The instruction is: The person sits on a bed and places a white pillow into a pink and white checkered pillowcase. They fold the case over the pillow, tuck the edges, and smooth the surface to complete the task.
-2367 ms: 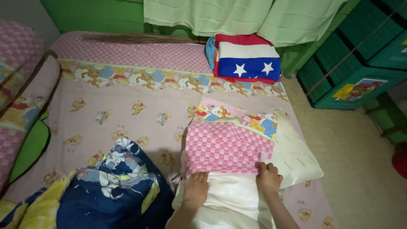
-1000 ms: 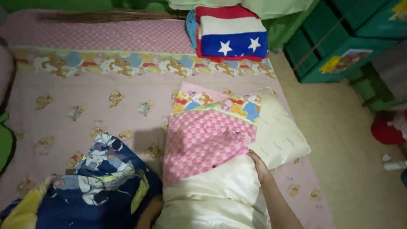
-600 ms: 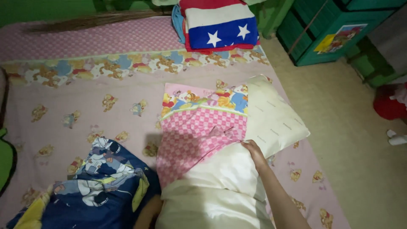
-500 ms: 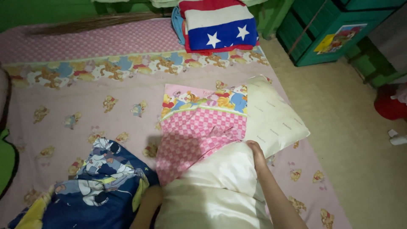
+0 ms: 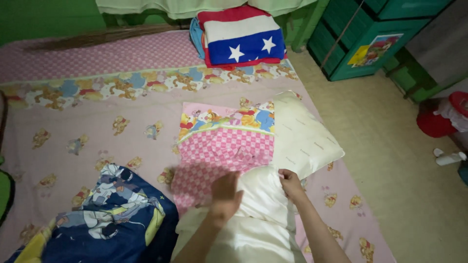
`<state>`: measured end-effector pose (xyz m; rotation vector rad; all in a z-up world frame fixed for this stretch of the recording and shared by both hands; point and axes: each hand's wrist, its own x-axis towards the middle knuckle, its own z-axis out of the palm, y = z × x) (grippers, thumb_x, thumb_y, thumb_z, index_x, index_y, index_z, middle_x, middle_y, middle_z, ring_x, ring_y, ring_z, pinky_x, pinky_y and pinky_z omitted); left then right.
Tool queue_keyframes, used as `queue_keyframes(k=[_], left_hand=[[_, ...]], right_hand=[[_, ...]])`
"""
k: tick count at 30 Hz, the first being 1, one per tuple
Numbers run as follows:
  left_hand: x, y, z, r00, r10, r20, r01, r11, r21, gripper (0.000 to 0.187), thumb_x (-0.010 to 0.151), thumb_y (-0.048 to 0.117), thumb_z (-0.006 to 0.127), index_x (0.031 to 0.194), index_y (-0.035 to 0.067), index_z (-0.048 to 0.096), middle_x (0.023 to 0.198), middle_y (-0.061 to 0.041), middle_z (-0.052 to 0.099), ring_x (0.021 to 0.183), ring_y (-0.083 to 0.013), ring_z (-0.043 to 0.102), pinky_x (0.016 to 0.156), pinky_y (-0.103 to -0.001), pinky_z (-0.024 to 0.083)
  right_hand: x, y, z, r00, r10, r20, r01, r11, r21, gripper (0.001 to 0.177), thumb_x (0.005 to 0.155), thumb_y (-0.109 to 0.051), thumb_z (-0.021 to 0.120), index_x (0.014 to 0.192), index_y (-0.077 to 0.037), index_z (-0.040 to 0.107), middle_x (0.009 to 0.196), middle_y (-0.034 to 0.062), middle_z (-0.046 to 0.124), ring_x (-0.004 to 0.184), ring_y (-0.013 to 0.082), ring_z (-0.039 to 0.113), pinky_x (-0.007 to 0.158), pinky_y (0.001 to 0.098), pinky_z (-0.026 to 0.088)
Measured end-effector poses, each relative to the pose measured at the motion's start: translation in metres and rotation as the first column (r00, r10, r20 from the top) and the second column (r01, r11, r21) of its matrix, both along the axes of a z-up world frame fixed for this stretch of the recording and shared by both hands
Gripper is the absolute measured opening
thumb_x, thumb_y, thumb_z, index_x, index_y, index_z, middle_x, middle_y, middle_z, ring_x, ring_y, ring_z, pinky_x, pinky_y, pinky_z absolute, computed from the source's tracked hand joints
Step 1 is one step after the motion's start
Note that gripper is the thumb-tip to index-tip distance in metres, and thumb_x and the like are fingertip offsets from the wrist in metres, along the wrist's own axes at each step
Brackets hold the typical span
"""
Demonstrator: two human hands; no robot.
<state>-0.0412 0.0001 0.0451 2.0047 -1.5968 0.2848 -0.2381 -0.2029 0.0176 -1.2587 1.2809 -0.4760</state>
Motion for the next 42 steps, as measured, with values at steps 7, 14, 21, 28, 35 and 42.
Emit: queue_keyframes(k=[7,14,21,28,35,42], left_hand=[[-0.031,-0.030,0.061,0.955,-0.166,-0.244,0.204,0.969,0.138,0.061,0.092,0.034,0.072,0.147,0.014,0.055,0.149,-0.024,0.041,0.134,-0.0427,0.039,0.107,-0.058,0.031],[-0.041,-0.051,0.056,0.945,0.008,-0.326,0.103,0.941,0.321,0.051,0.088,0.047,0.073,0.132,0.023,0.065,0.158,-0.023,0.029,0.145,-0.0500,0.022,0.106,-0.075,0.024],[-0.042,-0.049,0.049,0.958,0.109,-0.264,0.068,0.811,0.581,0.052,0.096,0.057,0.059,0.141,0.032,0.059,0.167,-0.028,0.003,0.151,-0.0532,0.002,0.110,-0.082,0.009],[-0.045,-0.044,0.031,0.956,0.152,-0.250,0.047,0.763,0.645,0.056,0.101,0.061,0.043,0.144,0.028,0.054,0.167,-0.027,-0.006,0.151,-0.0538,-0.008,0.108,-0.084,0.011],[-0.023,-0.015,0.066,0.935,0.044,-0.351,0.197,0.759,0.620,0.039,0.104,0.035,0.051,0.141,0.027,0.058,0.170,-0.019,0.006,0.155,-0.0453,0.005,0.116,-0.077,0.008],[0.040,0.020,-0.029,0.952,0.225,-0.209,-0.076,0.833,0.549,0.027,0.105,0.014,0.042,0.112,0.004,0.067,0.096,-0.013,0.067,0.079,-0.0220,0.066,0.071,-0.037,0.059]], right_hand=[[0.029,0.030,0.028,0.960,-0.030,-0.277,-0.112,0.868,-0.484,0.011,0.086,-0.001,0.056,0.079,-0.009,0.057,0.068,0.0036,0.060,0.065,0.0192,0.054,0.068,0.0346,0.047],[0.039,0.037,0.098,0.856,-0.032,-0.515,-0.251,0.847,-0.469,0.026,0.087,-0.017,0.066,0.111,-0.015,0.074,0.071,0.0032,0.067,0.058,0.0196,0.060,0.058,0.0359,0.050],[0.032,0.054,0.110,0.955,-0.014,-0.297,-0.150,0.839,-0.523,0.024,0.085,-0.012,0.066,0.107,-0.010,0.075,0.073,0.0034,0.067,0.053,0.0151,0.054,0.053,0.0305,0.045],[0.009,0.073,0.100,0.954,0.157,-0.257,-0.274,0.805,-0.527,0.028,0.077,0.006,0.067,0.100,-0.009,0.074,0.084,-0.0003,0.061,0.062,0.0118,0.051,0.062,0.0255,0.046],[-0.015,0.074,0.091,0.899,0.181,-0.400,-0.390,0.747,-0.538,0.032,0.079,0.000,0.067,0.108,-0.013,0.065,0.088,0.0018,0.068,0.063,0.0157,0.057,0.064,0.0304,0.050],[-0.030,0.052,0.034,0.653,-0.011,-0.757,-0.434,0.814,-0.385,0.035,0.089,-0.019,0.066,0.122,-0.019,0.055,0.083,0.0068,0.073,0.076,0.0268,0.072,0.071,0.0409,0.057]])
